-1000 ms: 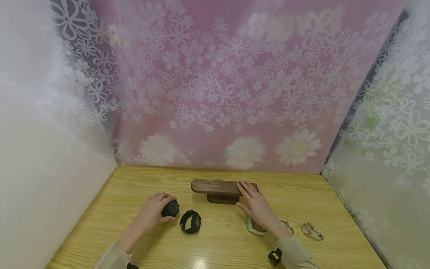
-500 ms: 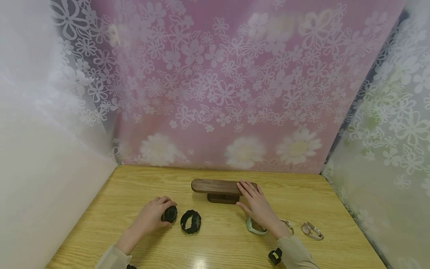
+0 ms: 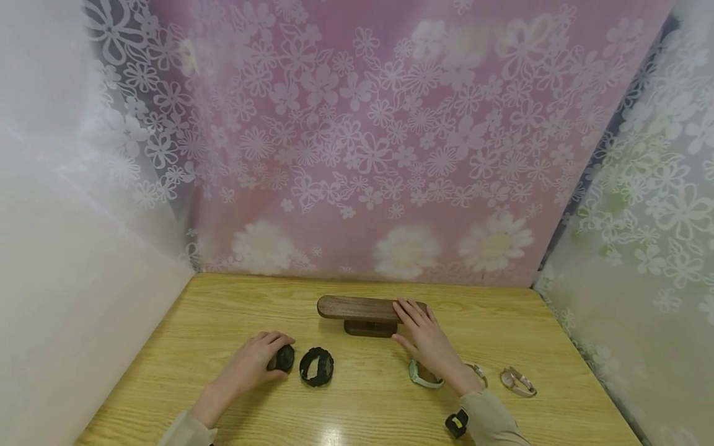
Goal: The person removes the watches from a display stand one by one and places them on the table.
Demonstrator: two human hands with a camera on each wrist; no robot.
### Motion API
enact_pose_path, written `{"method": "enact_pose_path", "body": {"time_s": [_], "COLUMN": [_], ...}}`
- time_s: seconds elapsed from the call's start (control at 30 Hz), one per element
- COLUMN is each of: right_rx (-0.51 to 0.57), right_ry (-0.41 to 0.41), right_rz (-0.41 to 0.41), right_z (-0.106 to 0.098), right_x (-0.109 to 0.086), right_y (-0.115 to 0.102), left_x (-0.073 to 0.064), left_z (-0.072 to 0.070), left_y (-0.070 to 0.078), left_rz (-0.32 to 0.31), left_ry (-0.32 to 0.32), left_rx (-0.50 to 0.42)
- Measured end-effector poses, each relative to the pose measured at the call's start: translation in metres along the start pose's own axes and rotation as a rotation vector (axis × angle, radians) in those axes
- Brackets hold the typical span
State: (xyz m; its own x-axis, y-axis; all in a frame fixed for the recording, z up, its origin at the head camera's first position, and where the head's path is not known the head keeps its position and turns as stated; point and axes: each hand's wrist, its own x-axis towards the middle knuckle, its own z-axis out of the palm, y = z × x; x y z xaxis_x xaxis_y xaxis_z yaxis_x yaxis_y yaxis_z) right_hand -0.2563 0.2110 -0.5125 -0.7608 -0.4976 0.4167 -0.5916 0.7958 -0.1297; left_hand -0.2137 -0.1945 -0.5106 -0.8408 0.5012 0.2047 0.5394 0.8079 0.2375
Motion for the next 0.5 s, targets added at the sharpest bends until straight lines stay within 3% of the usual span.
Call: {"method": "enact_pose_path", "body": {"time_s": [0.5], "right_rx": [0.027], "right_ry": [0.024], "right_rz": [-0.012], "right_z": [-0.0008], "right_x": [0.0006], "right_y": [-0.0004], "left_x": [-0.0025], "left_z": [-0.0012], "left_y": [0.0013], "left_rz": [-0.009], "left_ry": [0.000], "left_rx": [-0.029]}}
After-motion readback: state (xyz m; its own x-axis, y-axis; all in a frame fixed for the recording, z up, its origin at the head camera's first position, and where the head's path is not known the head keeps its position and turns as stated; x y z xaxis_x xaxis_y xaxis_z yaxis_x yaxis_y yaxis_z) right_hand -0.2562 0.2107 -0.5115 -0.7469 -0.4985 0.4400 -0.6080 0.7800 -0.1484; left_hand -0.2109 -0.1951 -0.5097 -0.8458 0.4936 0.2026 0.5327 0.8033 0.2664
